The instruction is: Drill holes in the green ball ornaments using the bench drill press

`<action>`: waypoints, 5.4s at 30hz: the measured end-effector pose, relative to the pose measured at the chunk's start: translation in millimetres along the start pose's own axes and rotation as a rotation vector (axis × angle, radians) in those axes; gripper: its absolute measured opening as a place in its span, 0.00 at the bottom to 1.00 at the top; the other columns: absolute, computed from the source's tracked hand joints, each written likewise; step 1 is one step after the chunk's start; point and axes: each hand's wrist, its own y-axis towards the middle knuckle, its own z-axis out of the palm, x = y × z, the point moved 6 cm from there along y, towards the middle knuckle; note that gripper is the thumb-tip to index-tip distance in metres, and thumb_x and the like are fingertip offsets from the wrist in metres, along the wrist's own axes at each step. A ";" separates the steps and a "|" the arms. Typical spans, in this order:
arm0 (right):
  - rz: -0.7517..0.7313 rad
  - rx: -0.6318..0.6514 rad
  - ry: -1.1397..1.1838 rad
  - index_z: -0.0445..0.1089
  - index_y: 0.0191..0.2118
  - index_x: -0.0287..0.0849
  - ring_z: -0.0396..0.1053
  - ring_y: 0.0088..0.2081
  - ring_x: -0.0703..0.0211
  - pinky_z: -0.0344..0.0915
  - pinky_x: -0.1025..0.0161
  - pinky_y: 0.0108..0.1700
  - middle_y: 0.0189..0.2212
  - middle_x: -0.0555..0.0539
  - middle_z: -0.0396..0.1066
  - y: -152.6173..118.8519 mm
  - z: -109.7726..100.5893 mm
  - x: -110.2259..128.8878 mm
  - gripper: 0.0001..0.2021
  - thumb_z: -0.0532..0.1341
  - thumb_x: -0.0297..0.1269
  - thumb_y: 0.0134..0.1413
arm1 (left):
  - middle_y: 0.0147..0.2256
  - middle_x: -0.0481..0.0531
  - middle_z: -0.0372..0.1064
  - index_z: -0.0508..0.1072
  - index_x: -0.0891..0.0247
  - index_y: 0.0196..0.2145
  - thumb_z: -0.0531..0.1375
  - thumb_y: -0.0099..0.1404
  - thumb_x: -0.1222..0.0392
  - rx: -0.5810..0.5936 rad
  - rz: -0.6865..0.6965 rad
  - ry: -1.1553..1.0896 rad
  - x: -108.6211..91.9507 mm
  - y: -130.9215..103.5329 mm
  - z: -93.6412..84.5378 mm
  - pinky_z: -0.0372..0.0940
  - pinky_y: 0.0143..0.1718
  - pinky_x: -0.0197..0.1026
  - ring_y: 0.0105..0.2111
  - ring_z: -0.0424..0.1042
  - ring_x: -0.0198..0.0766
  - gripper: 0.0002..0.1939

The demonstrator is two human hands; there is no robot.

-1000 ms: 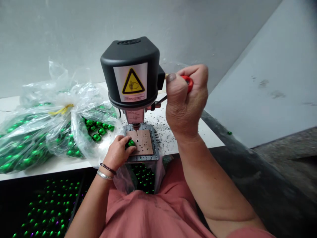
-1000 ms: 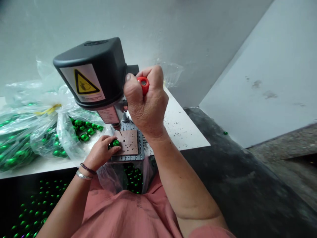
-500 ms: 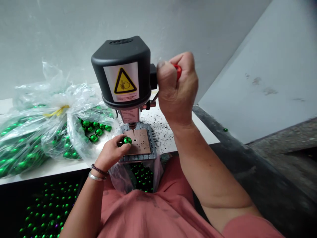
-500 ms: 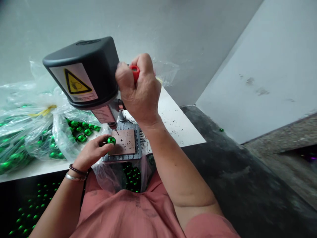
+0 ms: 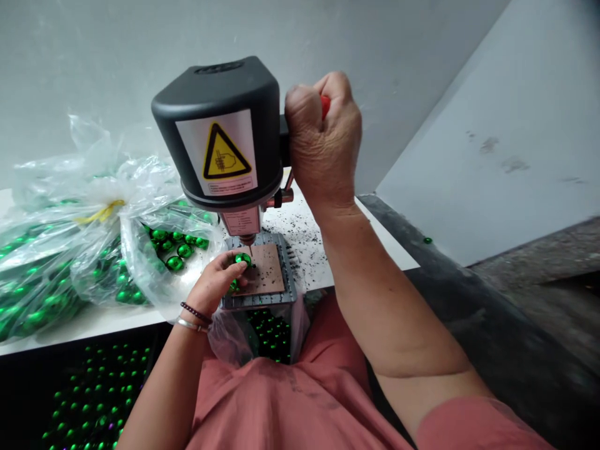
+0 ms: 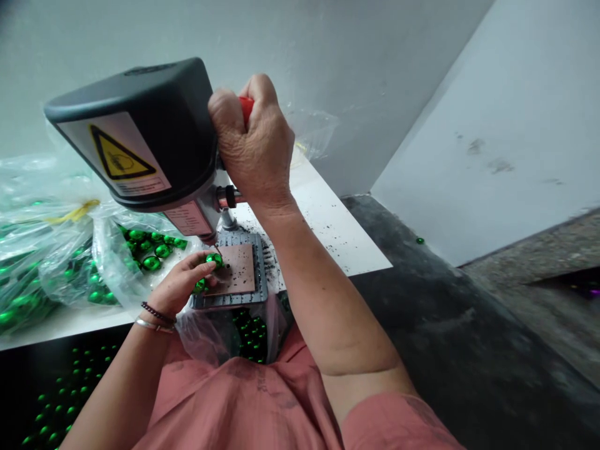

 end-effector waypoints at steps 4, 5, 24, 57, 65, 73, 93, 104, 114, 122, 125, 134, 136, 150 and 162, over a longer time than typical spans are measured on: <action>-0.002 0.013 0.029 0.47 0.24 0.43 0.45 0.25 0.71 0.50 0.70 0.30 0.21 0.56 0.46 -0.4 -0.8 0.3 0.14 0.51 0.42 0.54 | 0.26 0.46 0.69 0.70 0.65 0.40 0.61 0.50 0.55 -0.031 0.026 0.203 -6.0 4.4 5.8 0.56 0.19 0.33 0.16 0.62 0.28 0.20; 0.000 0.017 0.029 0.47 0.24 0.43 0.45 0.25 0.71 0.50 0.70 0.30 0.20 0.56 0.46 -0.5 -1.0 0.4 0.14 0.51 0.42 0.54 | 0.27 0.47 0.70 0.69 0.65 0.41 0.61 0.49 0.55 -0.034 0.024 0.229 -6.9 5.2 7.3 0.57 0.19 0.33 0.16 0.62 0.27 0.20; -0.015 0.033 0.034 0.48 0.24 0.42 0.45 0.25 0.72 0.50 0.70 0.29 0.20 0.56 0.47 -0.4 -2.0 1.2 0.15 0.52 0.43 0.54 | 0.41 0.51 0.74 0.73 0.59 0.46 0.61 0.54 0.55 -0.111 0.254 0.920 -20.0 11.6 16.9 0.64 0.40 0.40 0.38 0.72 0.42 0.21; -0.396 -0.078 -0.213 0.58 0.34 0.43 0.59 0.27 0.69 0.61 0.66 0.32 0.25 0.53 0.60 -120.4 -46.8 -0.2 0.06 0.54 0.27 0.49 | 0.42 0.55 0.72 0.74 0.61 0.43 0.60 0.54 0.54 -0.160 0.296 0.953 -12.4 9.5 17.7 0.62 0.44 0.40 0.41 0.70 0.42 0.19; -0.322 -0.036 -0.131 0.57 0.36 0.42 0.61 0.30 0.69 0.62 0.66 0.34 0.27 0.53 0.59 -129.0 -45.2 -10.0 0.07 0.52 0.26 0.51 | 0.46 0.55 0.71 0.72 0.59 0.47 0.60 0.55 0.52 -0.161 0.275 0.983 -9.2 11.4 16.4 0.61 0.46 0.39 0.44 0.70 0.42 0.21; -0.319 -0.028 -0.123 0.57 0.35 0.42 0.60 0.28 0.70 0.62 0.67 0.33 0.26 0.53 0.59 -130.6 -44.8 -12.4 0.04 0.52 0.29 0.52 | 0.38 0.53 0.73 0.74 0.59 0.41 0.59 0.55 0.52 -0.176 0.266 1.039 -14.8 6.1 19.4 0.61 0.36 0.38 0.36 0.71 0.40 0.17; -0.253 -0.140 -0.175 0.57 0.27 0.42 0.55 0.21 0.74 0.56 0.71 0.24 0.21 0.56 0.55 -70.8 -40.9 26.5 0.06 0.54 0.33 0.53 | 0.32 0.53 0.74 0.75 0.64 0.34 0.63 0.48 0.45 0.151 0.145 0.315 -10.9 -32.0 5.2 0.64 0.36 0.39 0.33 0.71 0.39 0.21; -0.268 -0.131 -0.164 0.56 0.27 0.42 0.56 0.23 0.74 0.56 0.71 0.25 0.21 0.55 0.55 -70.5 -41.0 26.4 0.06 0.54 0.34 0.53 | 0.27 0.46 0.66 0.69 0.65 0.28 0.63 0.45 0.69 -0.042 -0.024 -0.594 5.4 -18.1 -5.0 0.67 0.42 0.41 0.30 0.68 0.30 0.09; -0.267 -0.112 -0.163 0.56 0.27 0.43 0.54 0.22 0.75 0.56 0.72 0.25 0.21 0.55 0.54 -66.2 -40.0 24.7 0.06 0.53 0.35 0.53 | 0.35 0.52 0.74 0.73 0.67 0.44 0.66 0.45 0.54 -0.135 0.093 -0.044 6.1 -7.9 -9.6 0.65 0.41 0.41 0.35 0.71 0.37 0.27; -0.229 -0.082 -0.155 0.53 0.24 0.42 0.50 0.22 0.72 0.53 0.70 0.26 0.19 0.55 0.50 -42.4 -33.7 26.2 0.10 0.53 0.37 0.53 | 0.37 0.51 0.75 0.74 0.63 0.45 0.65 0.47 0.54 -0.145 0.143 0.155 11.4 11.0 -5.8 0.66 0.41 0.40 0.37 0.72 0.39 0.26; -0.138 -0.037 -0.186 0.50 0.23 0.43 0.47 0.22 0.72 0.52 0.70 0.26 0.19 0.55 0.49 -20.9 -22.4 19.8 0.12 0.54 0.37 0.52 | 0.37 0.51 0.75 0.74 0.63 0.45 0.65 0.46 0.53 -0.150 0.117 0.155 11.2 12.2 -5.4 0.66 0.39 0.39 0.36 0.73 0.38 0.27; 0.021 0.023 -0.195 0.44 0.21 0.44 0.44 0.23 0.72 0.52 0.71 0.27 0.19 0.55 0.46 9.0 1.3 0.2 0.17 0.56 0.35 0.53 | 0.38 0.51 0.75 0.71 0.62 0.49 0.63 0.49 0.54 -0.165 0.100 0.392 9.0 13.6 -2.6 0.66 0.39 0.40 0.37 0.72 0.40 0.27; -0.003 0.016 -0.176 0.44 0.22 0.44 0.44 0.24 0.72 0.53 0.71 0.27 0.20 0.55 0.46 7.4 0.6 2.3 0.17 0.55 0.34 0.53 | 0.42 0.51 0.74 0.72 0.61 0.48 0.63 0.51 0.55 -0.176 0.169 0.493 3.9 13.4 0.9 0.64 0.46 0.41 0.43 0.71 0.41 0.25; -0.040 0.042 0.014 0.48 0.23 0.44 0.48 0.23 0.69 0.54 0.67 0.29 0.21 0.54 0.49 2.1 -0.8 -1.7 0.13 0.54 0.39 0.53 | 0.46 0.56 0.72 0.73 0.62 0.46 0.59 0.58 0.56 -0.203 0.463 0.795 -3.8 7.5 16.6 0.62 0.49 0.43 0.46 0.69 0.44 0.18; -0.329 -0.034 -0.185 0.56 0.27 0.43 0.49 0.22 0.73 0.56 0.70 0.27 0.21 0.56 0.52 -63.4 -41.6 23.6 0.06 0.53 0.35 0.52 | 0.37 0.50 0.74 0.75 0.60 0.41 0.61 0.54 0.56 -0.226 0.436 0.708 -0.5 10.1 16.9 0.63 0.42 0.39 0.38 0.70 0.38 0.15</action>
